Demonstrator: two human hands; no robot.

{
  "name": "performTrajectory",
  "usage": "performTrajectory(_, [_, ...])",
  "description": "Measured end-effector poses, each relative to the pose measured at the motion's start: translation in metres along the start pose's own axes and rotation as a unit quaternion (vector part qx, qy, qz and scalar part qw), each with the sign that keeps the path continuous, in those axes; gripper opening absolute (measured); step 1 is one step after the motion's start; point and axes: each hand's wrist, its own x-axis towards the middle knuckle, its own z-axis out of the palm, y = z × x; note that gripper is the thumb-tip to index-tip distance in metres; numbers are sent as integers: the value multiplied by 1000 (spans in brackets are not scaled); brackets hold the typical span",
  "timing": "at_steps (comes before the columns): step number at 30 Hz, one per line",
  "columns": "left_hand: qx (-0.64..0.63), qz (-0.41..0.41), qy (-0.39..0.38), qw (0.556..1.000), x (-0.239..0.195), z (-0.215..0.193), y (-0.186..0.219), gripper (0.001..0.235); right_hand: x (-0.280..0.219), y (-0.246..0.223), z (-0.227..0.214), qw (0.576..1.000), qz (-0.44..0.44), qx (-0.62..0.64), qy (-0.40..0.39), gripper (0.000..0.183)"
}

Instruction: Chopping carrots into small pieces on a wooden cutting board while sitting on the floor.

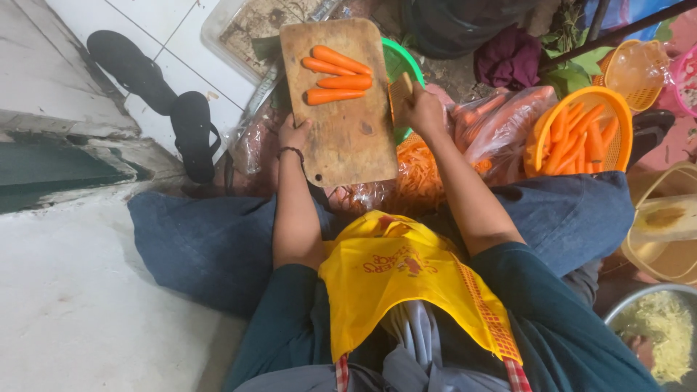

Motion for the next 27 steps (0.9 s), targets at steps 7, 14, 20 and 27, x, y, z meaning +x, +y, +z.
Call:
performTrajectory(7, [303, 58, 32, 951, -43, 45, 84, 82, -18, -35, -7, 990, 47, -100, -88, 15])
performTrajectory(14, [330, 333, 38, 882, -38, 70, 93, 63, -28, -28, -12, 997, 32, -39, -57, 27])
performTrajectory(20, [89, 378, -13, 921, -56, 74, 138, 55, -39, -11, -9, 998, 20, 42, -52, 33])
performTrajectory(27, [175, 376, -131, 900, -74, 103, 147, 55, -42, 5, 11, 998, 29, 40, -46, 28])
